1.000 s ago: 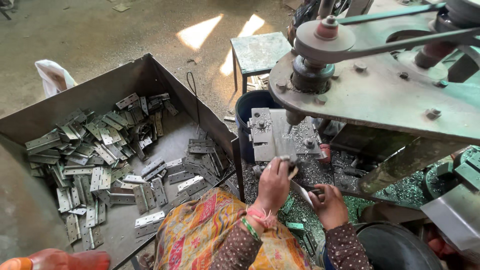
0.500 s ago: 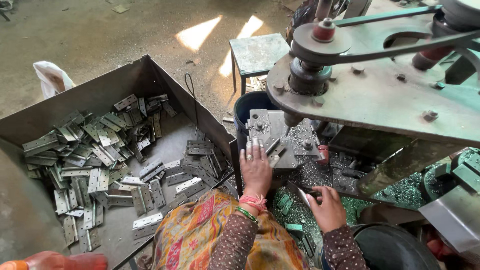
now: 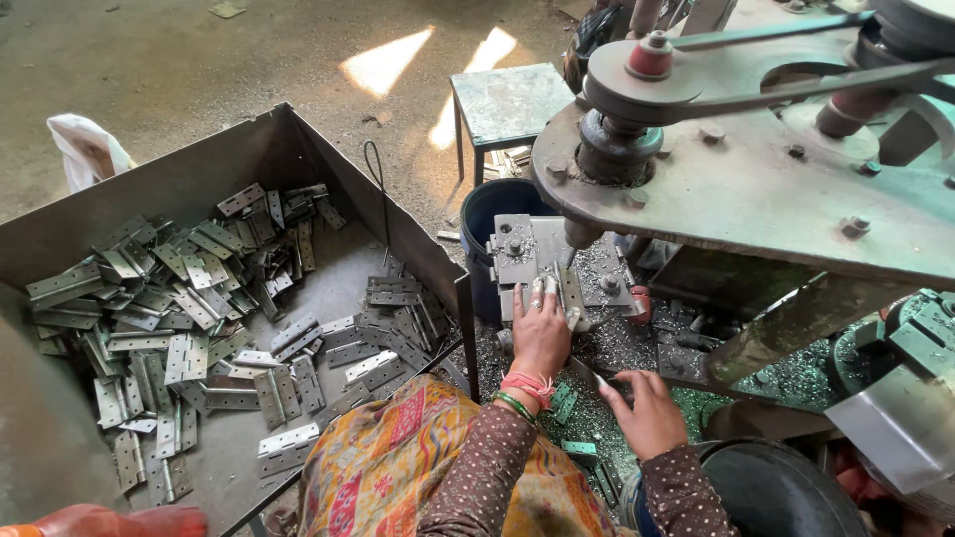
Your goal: The person repeatedly picks small metal brackets from a bin, places them into a press machine, and operates the lever to process them. The person then removes the processed brackets and returns them to the bin. This cycle is repeated continuously throughout the clip.
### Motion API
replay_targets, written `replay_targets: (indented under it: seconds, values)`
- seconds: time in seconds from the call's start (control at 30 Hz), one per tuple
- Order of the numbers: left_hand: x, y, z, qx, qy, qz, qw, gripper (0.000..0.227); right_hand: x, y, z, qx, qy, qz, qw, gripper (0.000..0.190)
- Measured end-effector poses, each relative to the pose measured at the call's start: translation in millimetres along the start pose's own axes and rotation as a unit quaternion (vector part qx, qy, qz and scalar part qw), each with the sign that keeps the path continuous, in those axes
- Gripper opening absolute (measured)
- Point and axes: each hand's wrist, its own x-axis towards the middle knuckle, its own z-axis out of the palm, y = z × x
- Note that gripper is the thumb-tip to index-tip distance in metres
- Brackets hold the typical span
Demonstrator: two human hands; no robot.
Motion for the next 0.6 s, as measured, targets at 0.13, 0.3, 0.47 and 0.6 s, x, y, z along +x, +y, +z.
replay_targets:
  seconds: [0.13, 0.3, 0.47, 0.6]
  values:
    - [0, -1, 3, 0.001, 0.014, -0.009, 1.0, 0.045, -21, 40, 54, -0.058, -0.112, 0.002, 0.992, 0.062]
    - [1, 0, -4, -0.025, 0.014, -0.013, 0.999, 0.046, -42, 81, 116, -0.067, -0.175, 0.059, 0.98, 0.052]
    - [7, -3, -11, -0.024, -0.038, -0.005, 0.999, 0.042, -11, 83, 96, -0.045, -0.267, 0.068, 0.96, 0.054]
    - [21, -6, -1, -0.024, -0.051, -0.014, 0.998, 0.039, -7, 76, 82, -0.093, -0.289, 0.087, 0.949, 0.052]
